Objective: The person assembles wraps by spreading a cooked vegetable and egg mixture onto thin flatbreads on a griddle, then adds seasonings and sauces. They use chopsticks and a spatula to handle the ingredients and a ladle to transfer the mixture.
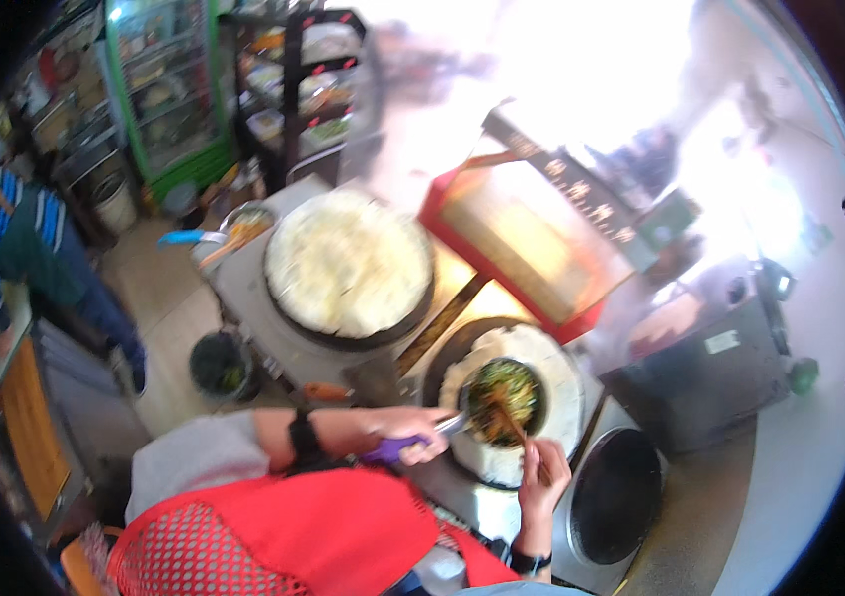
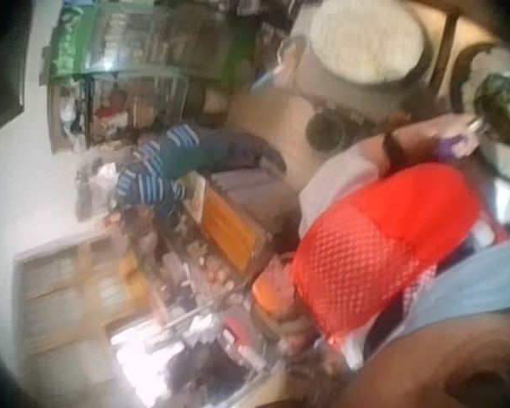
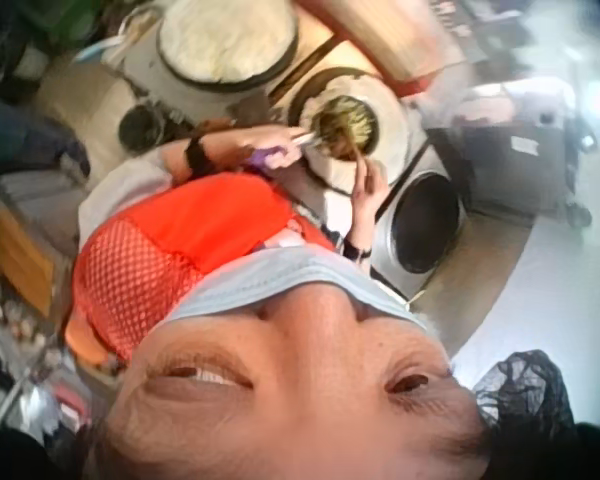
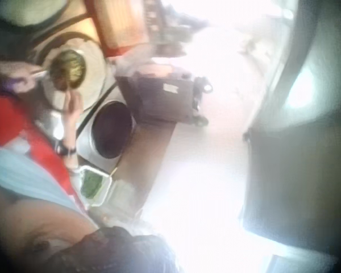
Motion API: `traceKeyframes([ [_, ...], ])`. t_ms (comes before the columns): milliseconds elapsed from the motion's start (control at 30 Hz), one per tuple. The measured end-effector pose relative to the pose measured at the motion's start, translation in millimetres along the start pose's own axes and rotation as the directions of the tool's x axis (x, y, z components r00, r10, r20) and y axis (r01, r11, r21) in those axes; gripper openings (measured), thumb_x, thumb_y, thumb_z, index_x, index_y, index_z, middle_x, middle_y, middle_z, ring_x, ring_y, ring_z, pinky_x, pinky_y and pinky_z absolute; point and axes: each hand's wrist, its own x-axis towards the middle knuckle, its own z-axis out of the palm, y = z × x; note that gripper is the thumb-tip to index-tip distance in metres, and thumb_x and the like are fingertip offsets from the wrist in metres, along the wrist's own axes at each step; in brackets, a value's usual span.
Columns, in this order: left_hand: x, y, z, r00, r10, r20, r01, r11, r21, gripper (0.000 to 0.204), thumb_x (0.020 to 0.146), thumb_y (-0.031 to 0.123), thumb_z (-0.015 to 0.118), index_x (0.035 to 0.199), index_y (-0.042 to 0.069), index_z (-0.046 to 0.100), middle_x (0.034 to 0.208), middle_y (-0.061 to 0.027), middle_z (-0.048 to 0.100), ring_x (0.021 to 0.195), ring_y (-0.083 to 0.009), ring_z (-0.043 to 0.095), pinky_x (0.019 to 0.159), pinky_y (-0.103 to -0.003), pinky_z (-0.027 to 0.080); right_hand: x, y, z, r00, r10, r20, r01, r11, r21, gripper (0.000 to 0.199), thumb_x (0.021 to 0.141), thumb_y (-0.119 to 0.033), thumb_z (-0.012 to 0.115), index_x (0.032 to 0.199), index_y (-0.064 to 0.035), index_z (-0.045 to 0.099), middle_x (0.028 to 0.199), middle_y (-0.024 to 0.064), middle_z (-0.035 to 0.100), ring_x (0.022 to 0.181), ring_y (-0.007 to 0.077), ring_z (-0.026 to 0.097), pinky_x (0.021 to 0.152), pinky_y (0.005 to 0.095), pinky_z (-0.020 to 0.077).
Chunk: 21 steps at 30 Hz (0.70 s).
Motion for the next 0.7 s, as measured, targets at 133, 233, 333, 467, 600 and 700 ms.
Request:
traceKeyframes([
  [133, 26, 2, 8, 0.997, -0.019, 0.079, 0.022, 0.999, -0.033, 0.074, 0.089, 0.000, 0.044, 0.149, 0.026, 0.010, 0.067, 0.0020, 0.038, 0.050, -0.0062, 0.038, 0.040, -0.021, 0.030, 19, 11, -10, 0.871, 0.461, -0.169, -0.342, 0.816, 0.467, 0.011, 0.090, -0.007, 0.062, 0.093, 0.0030, 0.062, 0.072, 0.0059, 0.063, 0.061, 0.0110, 0.060, 0.056, 0.0226, 0.0483],
  [233, 31, 10, 12, 0.993, 0.007, 0.119, 0.014, 0.984, -0.180, 0.072, 0.089, -0.001, 0.044, 0.148, 0.025, 0.013, 0.068, 0.0012, 0.039, 0.050, -0.0062, 0.038, 0.040, -0.021, 0.030, 26, 12, -12, 0.963, 0.244, 0.118, -0.270, 0.890, 0.367, 0.010, 0.089, -0.002, 0.061, 0.097, 0.0043, 0.062, 0.079, 0.0088, 0.066, 0.076, 0.0114, 0.063, 0.070, 0.0227, 0.0506],
  [333, 34, 15, 12, 0.994, -0.105, 0.038, 0.107, 0.993, -0.048, 0.071, 0.089, 0.000, 0.045, 0.148, 0.025, 0.014, 0.069, 0.0009, 0.040, 0.051, -0.0057, 0.038, 0.041, -0.020, 0.031, 31, 17, -31, 0.839, 0.543, -0.034, -0.501, 0.795, 0.341, 0.009, 0.091, -0.004, 0.058, 0.088, 0.0035, 0.061, 0.076, 0.0098, 0.065, 0.069, 0.0140, 0.063, 0.061, 0.0260, 0.0526],
  [467, 45, 14, 18, 0.997, 0.006, 0.077, 0.009, 0.982, -0.190, 0.050, 0.089, -0.001, 0.048, 0.132, 0.020, 0.033, 0.067, 0.0005, 0.039, 0.048, -0.0046, 0.036, 0.038, -0.017, 0.028, 39, 24, -31, 0.958, 0.256, 0.127, -0.285, 0.860, 0.423, 0.011, 0.091, -0.006, 0.059, 0.083, 0.0015, 0.059, 0.070, 0.0074, 0.062, 0.063, 0.0114, 0.061, 0.055, 0.0250, 0.0494],
  [600, 51, 17, 19, 0.986, -0.124, 0.115, 0.144, 0.971, -0.192, 0.058, 0.088, -0.002, 0.048, 0.137, 0.022, 0.028, 0.066, 0.0004, 0.039, 0.049, -0.0055, 0.039, 0.038, -0.020, 0.031, 40, 31, -46, 0.843, 0.538, -0.001, -0.501, 0.784, 0.367, 0.018, 0.093, -0.011, 0.059, 0.082, 0.0024, 0.058, 0.066, 0.0055, 0.061, 0.056, 0.0115, 0.059, 0.054, 0.0247, 0.0487],
  [700, 54, 21, 24, 0.996, -0.089, 0.029, 0.093, 0.984, -0.155, 0.054, 0.088, -0.002, 0.047, 0.134, 0.022, 0.030, 0.067, 0.0005, 0.040, 0.048, -0.0064, 0.039, 0.038, -0.021, 0.031, 42, 41, -44, 0.935, 0.355, -0.016, -0.308, 0.833, 0.458, 0.018, 0.093, -0.010, 0.057, 0.079, 0.0008, 0.056, 0.066, 0.0071, 0.062, 0.056, 0.0125, 0.060, 0.052, 0.0246, 0.0474],
])
